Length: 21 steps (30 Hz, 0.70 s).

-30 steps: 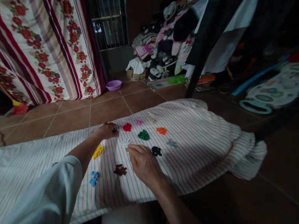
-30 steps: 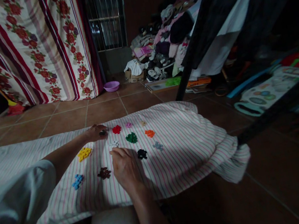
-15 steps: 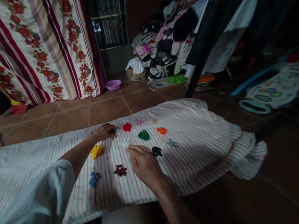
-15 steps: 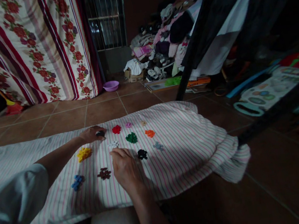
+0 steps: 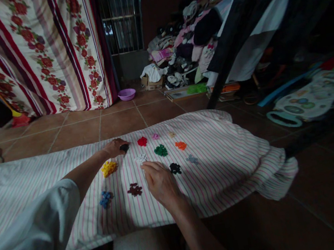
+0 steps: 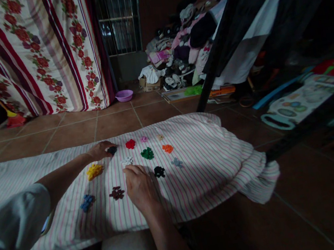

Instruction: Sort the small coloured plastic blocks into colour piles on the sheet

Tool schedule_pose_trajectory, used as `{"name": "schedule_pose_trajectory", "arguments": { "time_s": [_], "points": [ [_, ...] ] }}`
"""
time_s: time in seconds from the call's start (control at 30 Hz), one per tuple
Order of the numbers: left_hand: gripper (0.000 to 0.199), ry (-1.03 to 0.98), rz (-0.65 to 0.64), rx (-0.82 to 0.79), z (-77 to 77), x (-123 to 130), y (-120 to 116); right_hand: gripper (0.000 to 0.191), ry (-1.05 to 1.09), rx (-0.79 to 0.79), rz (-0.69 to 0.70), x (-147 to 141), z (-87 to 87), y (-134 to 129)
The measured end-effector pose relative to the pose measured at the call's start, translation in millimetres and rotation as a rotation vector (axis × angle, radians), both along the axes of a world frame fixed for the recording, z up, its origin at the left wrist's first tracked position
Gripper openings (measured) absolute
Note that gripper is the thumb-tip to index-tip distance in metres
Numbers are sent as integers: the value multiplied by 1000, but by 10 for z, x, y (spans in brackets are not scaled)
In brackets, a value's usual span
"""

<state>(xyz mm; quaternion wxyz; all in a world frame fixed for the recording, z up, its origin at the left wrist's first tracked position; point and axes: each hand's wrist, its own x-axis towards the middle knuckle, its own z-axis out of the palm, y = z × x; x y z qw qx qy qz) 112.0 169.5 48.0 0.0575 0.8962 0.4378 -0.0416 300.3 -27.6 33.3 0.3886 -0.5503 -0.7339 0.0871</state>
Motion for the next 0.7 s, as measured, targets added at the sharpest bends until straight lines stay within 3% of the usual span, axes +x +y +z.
{"name": "schedule_pose_trajectory", "arguments": {
  "time_s": [0.33, 0.7],
  "points": [
    [50, 38, 7, 48, 151, 227, 10, 30, -3, -9, -34, 66, -39, 33],
    [45, 2, 164, 43, -27, 881, -53, 32, 37, 19, -61, 94, -69, 37]
  ]
}}
